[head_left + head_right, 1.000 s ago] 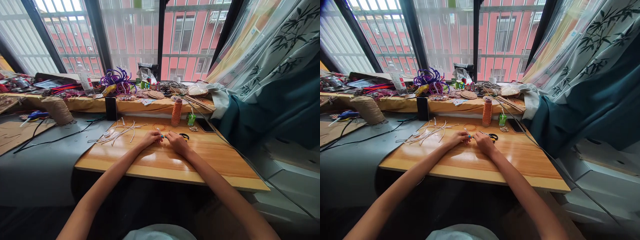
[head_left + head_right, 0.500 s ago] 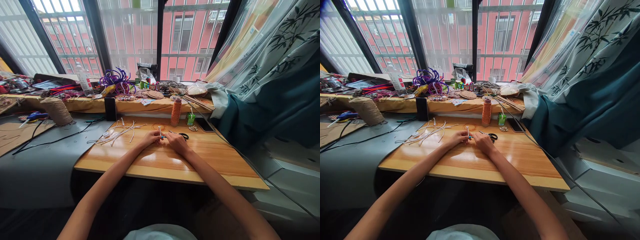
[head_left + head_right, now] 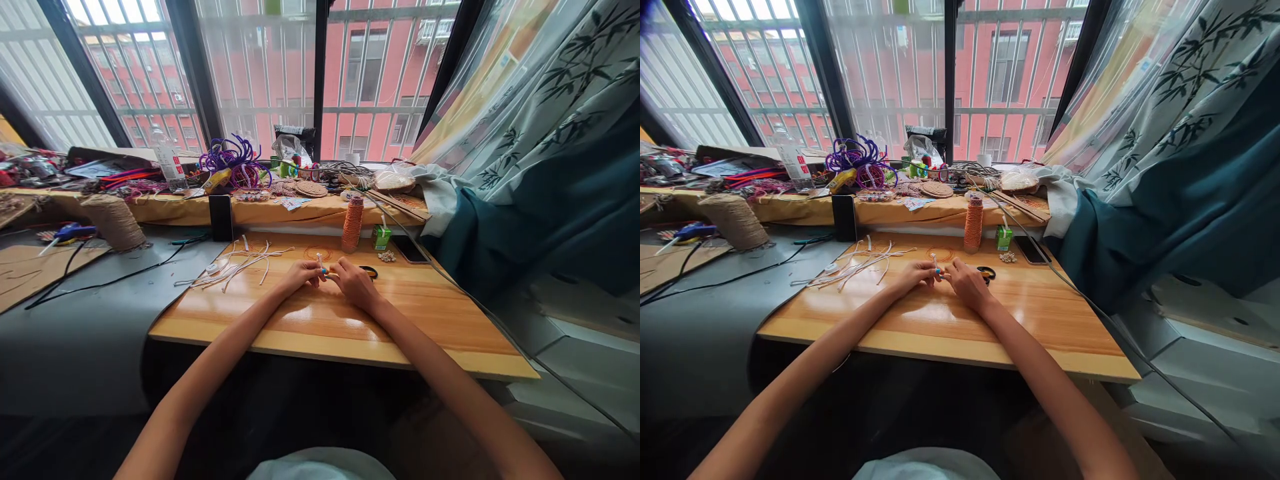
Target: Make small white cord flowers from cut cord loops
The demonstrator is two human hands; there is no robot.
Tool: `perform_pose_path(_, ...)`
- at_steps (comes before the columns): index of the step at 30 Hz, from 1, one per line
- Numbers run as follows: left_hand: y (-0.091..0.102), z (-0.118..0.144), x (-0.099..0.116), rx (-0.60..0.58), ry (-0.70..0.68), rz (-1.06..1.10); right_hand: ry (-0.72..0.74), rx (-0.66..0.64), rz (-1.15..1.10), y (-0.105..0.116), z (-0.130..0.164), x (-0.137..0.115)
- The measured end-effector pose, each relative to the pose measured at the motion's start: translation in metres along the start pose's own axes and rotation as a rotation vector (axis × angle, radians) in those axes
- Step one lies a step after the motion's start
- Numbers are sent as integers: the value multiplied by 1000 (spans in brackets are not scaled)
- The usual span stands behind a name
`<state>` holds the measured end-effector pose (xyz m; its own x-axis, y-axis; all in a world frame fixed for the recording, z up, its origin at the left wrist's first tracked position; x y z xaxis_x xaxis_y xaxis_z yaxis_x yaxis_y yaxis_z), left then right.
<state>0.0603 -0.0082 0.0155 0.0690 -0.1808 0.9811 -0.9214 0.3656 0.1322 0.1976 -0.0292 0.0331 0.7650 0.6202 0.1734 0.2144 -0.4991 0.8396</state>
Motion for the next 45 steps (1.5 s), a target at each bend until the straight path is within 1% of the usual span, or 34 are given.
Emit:
perform_pose_path(9,-1,-1,1,18,-1,66,133,27,-26,-2,1,2)
perform_pose_path(12,-1,0,1,11,9,76,152,26,-31,-3,1,1)
perform_pose_path(17,-1,0,-1,-2,21,77,82,49,-23,-6,1,2)
perform_pose_path(21,-1,-1,-2,-13,19,70,24,66,-12,-5,0,3)
perform_pose_path(26,-2,1,-1,-19,21,25,8,78,6,-2,1,2)
perform_pose_path(31,0,0,0,-6,34,-82,0,108,45,-1,1,3)
perform_pose_path(33,4,-2,-1,31,48,-151,2,122,63,-1,0,4)
perform_pose_path(34,8,-2,-1,69,52,-186,6,128,73,-1,0,4)
perform_pose_path(37,19,-4,0,236,28,-274,37,132,98,-2,-1,4)
perform_pose_path(39,23,-5,2,309,-5,-308,64,126,109,-2,-1,3)
perform_pose_path(41,22,-5,3,313,-34,-330,86,119,118,-2,-1,1)
perform_pose_path(45,17,-5,2,276,-71,-349,114,99,126,-1,0,-3)
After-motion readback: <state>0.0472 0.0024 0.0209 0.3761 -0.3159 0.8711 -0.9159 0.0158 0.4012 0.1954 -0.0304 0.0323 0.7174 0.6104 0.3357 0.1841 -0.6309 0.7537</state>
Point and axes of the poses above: each hand's wrist, its own z-axis away from the middle knuckle, its own y-axis out of the back of the hand, x = y × z, the point moved 4 cm from there along -z, towards the middle knuckle, and after that the axes turned 1 degree about z, right-handed, at the moved point
